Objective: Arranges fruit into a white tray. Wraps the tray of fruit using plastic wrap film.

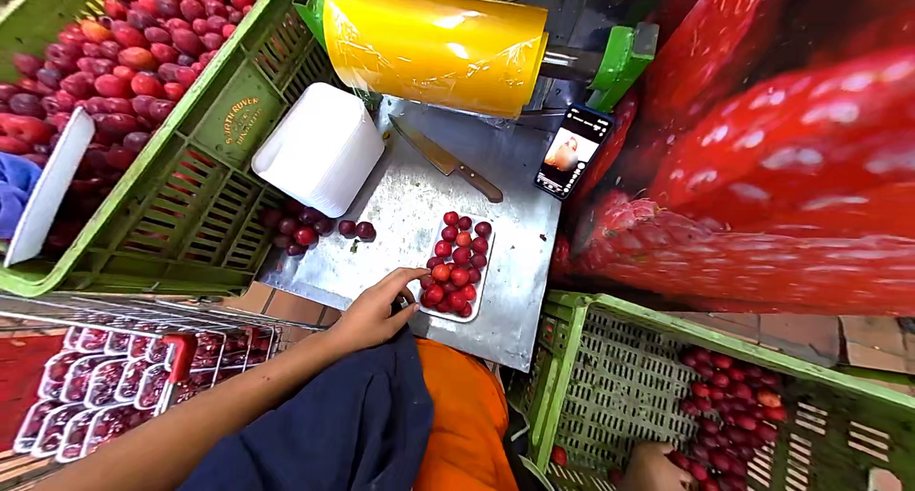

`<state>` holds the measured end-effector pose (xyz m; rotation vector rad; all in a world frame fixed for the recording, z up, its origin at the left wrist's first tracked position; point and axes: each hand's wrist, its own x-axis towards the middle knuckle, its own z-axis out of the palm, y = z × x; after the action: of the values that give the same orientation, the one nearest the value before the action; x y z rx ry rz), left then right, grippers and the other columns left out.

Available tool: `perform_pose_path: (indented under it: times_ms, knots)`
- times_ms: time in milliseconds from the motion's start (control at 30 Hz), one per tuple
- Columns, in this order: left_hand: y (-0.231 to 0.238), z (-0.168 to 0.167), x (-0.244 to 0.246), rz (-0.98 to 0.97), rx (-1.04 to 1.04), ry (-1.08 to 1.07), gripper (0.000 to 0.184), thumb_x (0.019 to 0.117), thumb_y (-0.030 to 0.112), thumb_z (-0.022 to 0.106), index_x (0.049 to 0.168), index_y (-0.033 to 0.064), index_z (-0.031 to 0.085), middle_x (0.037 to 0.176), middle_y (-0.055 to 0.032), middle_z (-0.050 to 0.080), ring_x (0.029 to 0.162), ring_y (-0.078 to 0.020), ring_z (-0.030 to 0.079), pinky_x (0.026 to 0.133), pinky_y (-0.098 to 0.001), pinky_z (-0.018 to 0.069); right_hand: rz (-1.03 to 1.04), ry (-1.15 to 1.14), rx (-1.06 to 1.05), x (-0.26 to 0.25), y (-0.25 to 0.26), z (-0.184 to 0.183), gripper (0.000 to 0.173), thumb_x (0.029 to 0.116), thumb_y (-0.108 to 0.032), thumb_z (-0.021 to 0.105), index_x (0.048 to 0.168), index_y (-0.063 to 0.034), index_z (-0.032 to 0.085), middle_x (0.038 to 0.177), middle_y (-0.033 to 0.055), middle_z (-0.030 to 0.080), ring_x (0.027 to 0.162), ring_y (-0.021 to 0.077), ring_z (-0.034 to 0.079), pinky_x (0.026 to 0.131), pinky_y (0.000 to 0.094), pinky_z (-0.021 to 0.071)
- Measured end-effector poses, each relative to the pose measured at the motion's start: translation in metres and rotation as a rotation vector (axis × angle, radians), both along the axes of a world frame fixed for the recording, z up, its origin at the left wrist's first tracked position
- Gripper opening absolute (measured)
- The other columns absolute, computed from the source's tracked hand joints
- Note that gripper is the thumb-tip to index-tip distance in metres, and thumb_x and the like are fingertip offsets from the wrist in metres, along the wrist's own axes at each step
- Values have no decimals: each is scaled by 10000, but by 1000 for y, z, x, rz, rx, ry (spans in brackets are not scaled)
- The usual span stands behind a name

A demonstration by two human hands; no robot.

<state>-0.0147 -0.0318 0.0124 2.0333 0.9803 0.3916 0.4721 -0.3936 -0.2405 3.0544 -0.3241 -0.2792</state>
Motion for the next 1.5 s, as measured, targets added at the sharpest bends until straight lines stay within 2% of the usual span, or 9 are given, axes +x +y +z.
perform_pose_path:
  times_ms: [400, 500, 600, 667, 833, 1000, 1133, 1300, 1500]
  knots:
    - [1, 1, 3, 2, 4, -35, 511, 972, 132, 610, 1468, 207, 513, 1344, 60, 633, 913, -57, 679, 802, -268, 604, -158, -159, 363, -27, 36, 18, 689, 985, -619, 479, 1460, -126, 548, 1458, 300, 501, 1254, 507, 567, 928, 652, 526]
    - [2, 1, 6, 28, 38, -73, 483, 980, 137, 600, 1457, 182, 532, 1324, 36, 645, 894, -66, 681, 791, -277, 607, -460, -205, 1037, -4, 56, 52, 574, 1059, -504, 438, 1406, -62, 552, 1243, 171, 652, 1100, 283, 651, 881, 507, 558]
    - [0, 11, 13, 119, -35, -170, 452, 970, 119, 621, 1416, 165, 572, 1293, 8, 669, 888, -100, 698, 801, -305, 613, -706, 154, 1942, -17, 99, 136, 442, 1011, -592, 315, 925, -220, 537, 726, -30, 583, 590, 108, 583, 539, 294, 511]
    - [-5, 32, 21, 161, -256, -270, 407, 982, 117, 631, 1384, 165, 590, 1277, -4, 683, 919, -152, 706, 821, -335, 613, -503, 542, 2216, -57, 121, 200, 541, 987, -643, 332, 912, -192, 622, 799, 19, 672, 560, 97, 595, 486, 227, 491]
    - [-10, 66, 45, -132, -1100, -414, 508, 1119, 395, 294, 1419, 57, 525, 1370, -165, 616, 1156, -325, 674, 988, -515, 573, 508, 1190, 1666, -176, 172, 301, 409, 959, -551, 638, 1064, -167, 731, 1091, 91, 721, 605, 96, 627, 459, 235, 509]
    - [-3, 51, 54, -262, -1356, -254, 843, 1027, 709, 178, 1438, 46, 497, 1352, -153, 628, 1194, -294, 662, 1039, -514, 536, 1099, 1191, 872, -241, 210, 318, 729, 815, -491, 813, 1440, -235, 536, 1138, -17, 704, 1014, 116, 694, 866, 361, 613]
    - [6, 56, 59, -379, -1270, -132, 480, 1107, 390, 417, 1425, 43, 511, 1329, -132, 647, 1155, -230, 681, 1016, -424, 555, 1104, 1075, 746, -245, 212, 326, 835, 787, -589, 810, 1474, -248, 481, 1100, -59, 726, 986, 79, 708, 856, 346, 621]
    - [21, 51, 55, -433, -1216, -68, 410, 1068, 329, 548, 1357, 39, 576, 1235, -114, 660, 1092, -153, 662, 976, -357, 546, 1145, 899, 549, -256, 231, 329, 791, 719, -820, 707, 1244, -233, 630, 999, -51, 697, 898, 96, 677, 785, 398, 593]
    - [46, 49, 21, -372, -921, -82, 412, 1008, 62, 618, 1410, 127, 555, 1256, -49, 692, 1066, -135, 695, 955, -353, 579, 915, 1012, 804, -262, 277, 318, 427, 874, -254, 718, 1272, -169, 592, 1003, -13, 735, 858, 134, 714, 723, 367, 613]
